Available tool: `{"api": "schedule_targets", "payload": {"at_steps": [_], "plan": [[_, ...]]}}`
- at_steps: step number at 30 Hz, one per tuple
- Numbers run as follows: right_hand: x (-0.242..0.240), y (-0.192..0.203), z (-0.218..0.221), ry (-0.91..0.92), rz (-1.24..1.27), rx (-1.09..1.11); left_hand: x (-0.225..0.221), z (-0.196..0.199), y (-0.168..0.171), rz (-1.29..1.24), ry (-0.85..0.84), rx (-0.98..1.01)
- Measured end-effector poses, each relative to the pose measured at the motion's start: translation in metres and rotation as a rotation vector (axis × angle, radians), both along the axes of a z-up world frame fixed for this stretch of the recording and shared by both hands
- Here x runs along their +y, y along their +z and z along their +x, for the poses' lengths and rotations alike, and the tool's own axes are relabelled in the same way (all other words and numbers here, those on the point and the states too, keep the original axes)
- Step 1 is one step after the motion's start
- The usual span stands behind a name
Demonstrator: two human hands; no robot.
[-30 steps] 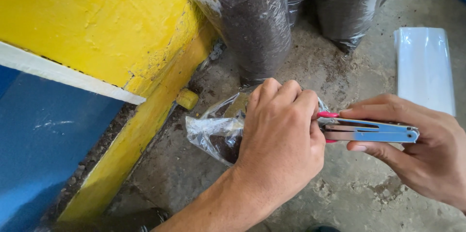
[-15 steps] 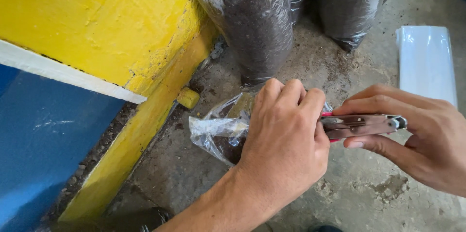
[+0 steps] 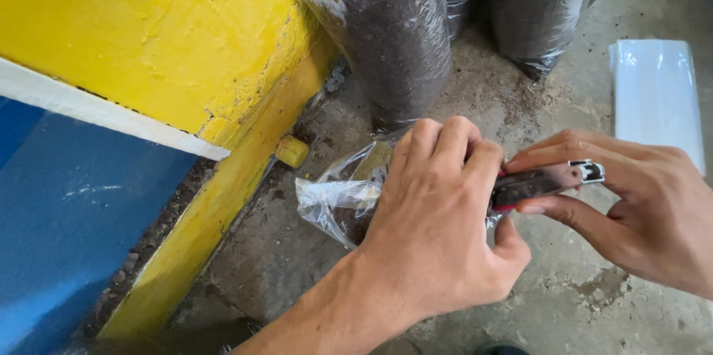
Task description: Manually closing and stapling plastic bags filled with agricultural substrate or compost.
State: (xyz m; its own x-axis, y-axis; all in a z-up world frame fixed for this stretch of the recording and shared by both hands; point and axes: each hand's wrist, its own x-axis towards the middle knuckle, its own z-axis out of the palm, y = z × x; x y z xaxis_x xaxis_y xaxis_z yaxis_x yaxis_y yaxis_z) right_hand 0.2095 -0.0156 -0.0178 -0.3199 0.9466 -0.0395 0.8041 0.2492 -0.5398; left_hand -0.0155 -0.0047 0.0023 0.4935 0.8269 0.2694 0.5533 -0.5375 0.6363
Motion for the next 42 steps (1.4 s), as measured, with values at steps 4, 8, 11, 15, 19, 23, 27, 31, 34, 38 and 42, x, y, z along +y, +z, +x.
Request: {"api": "schedule_targets", "payload": {"at_steps": [4,8,11,15,19,23,27,31,34,38,42], "plan": [[-0.001,-0.014,0.007,0.077,0.141,0.085,-0.002,0.002,-0.005,0.036,-0.017,-0.040],[-0.001,-0.012,0.005,0.159,0.228,0.113,0.001,0.002,-0.003,-0.029,-0.024,-0.002],[-0.002,-0.016,0.003,0.072,0.115,0.137,0.000,0.004,-0.008,-0.026,-0.029,-0.019],[-0.007,-0.031,0.004,0.024,0.079,0.249,-0.004,0.004,-0.015,0.075,-0.050,0.006],[0.004,-0.011,0.003,0.080,0.012,0.340,-0.001,0.004,-0.006,0.084,-0.025,0.082],[0.001,-0.030,0.037,-0.094,-0.186,0.494,0.011,-0.010,0.009,0.008,-0.102,0.138],[-0.011,-0.073,0.088,-0.350,-0.221,0.896,0.019,-0.039,0.003,0.085,-0.147,0.282],[-0.066,-0.187,0.159,-0.667,-0.499,-0.032,0.029,-0.075,0.019,-0.116,-0.174,0.339],[-0.115,-0.253,0.177,-0.541,-0.572,-0.387,0.028,-0.094,0.035,-0.299,-0.132,0.428],[-0.123,-0.311,0.201,-0.577,-0.729,-0.331,0.017,-0.109,0.037,-0.197,-0.120,0.348],[-0.060,-0.264,0.185,-0.313,0.062,-0.159,0.009,-0.103,0.030,-0.089,-0.151,0.443]]}}
